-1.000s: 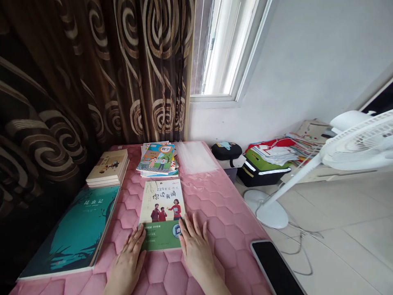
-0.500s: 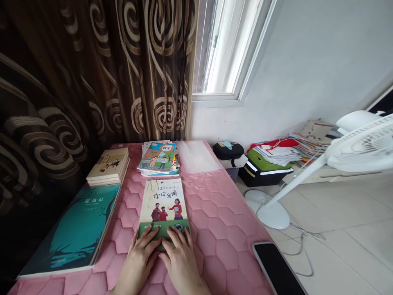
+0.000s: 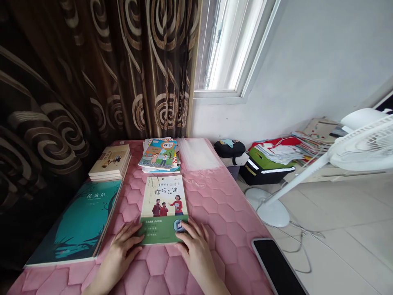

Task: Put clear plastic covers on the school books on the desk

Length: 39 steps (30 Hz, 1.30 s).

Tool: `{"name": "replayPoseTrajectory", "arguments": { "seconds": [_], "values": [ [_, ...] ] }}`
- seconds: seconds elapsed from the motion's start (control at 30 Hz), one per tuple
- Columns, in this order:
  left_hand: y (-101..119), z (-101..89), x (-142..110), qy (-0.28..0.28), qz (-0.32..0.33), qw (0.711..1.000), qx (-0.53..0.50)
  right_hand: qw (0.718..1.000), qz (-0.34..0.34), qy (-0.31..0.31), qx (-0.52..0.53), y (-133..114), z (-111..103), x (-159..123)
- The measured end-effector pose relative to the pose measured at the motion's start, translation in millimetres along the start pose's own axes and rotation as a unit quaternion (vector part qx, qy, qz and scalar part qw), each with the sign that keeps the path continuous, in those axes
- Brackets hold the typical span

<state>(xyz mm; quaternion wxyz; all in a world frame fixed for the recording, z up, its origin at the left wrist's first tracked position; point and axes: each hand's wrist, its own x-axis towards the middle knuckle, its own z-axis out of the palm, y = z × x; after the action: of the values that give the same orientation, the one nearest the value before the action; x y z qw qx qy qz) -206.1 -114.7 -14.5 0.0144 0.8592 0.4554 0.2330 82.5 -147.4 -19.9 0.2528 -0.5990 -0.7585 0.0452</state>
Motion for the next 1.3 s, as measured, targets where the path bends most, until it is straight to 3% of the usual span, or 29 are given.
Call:
{"name": "replayPoseTrajectory", "arguments": {
  "seconds": [0.13, 0.3, 0.87, 1.07, 1.3],
  "values": [
    [-12, -7.2, -7, 0.025, 0.009, 1.0, 0.008, 1.0, 0.014, 0.023, 0.004, 25, -3, -7],
    [-13, -6.6, -8, 0.035, 0.018, 0.999, 0.019, 0.998, 0.025, 0.05, 0.029, 42, -2, -14],
    [-10, -8.5, -7, 0.051, 0.004, 0.998, 0.022, 0.996, 0.031, 0.062, 0.056, 43, 0, -16],
    [6, -3.9, -5, 0.051, -0.019, 0.997, 0.047, 0.997, 0.039, 0.056, 0.028, 26, -7, -12],
    [58, 17.7, 21, -0.002, 0.002, 0.999, 0.042, 1.0, 0.029, 0.009, -0.003, -32, 0, 9]
  ]
}}
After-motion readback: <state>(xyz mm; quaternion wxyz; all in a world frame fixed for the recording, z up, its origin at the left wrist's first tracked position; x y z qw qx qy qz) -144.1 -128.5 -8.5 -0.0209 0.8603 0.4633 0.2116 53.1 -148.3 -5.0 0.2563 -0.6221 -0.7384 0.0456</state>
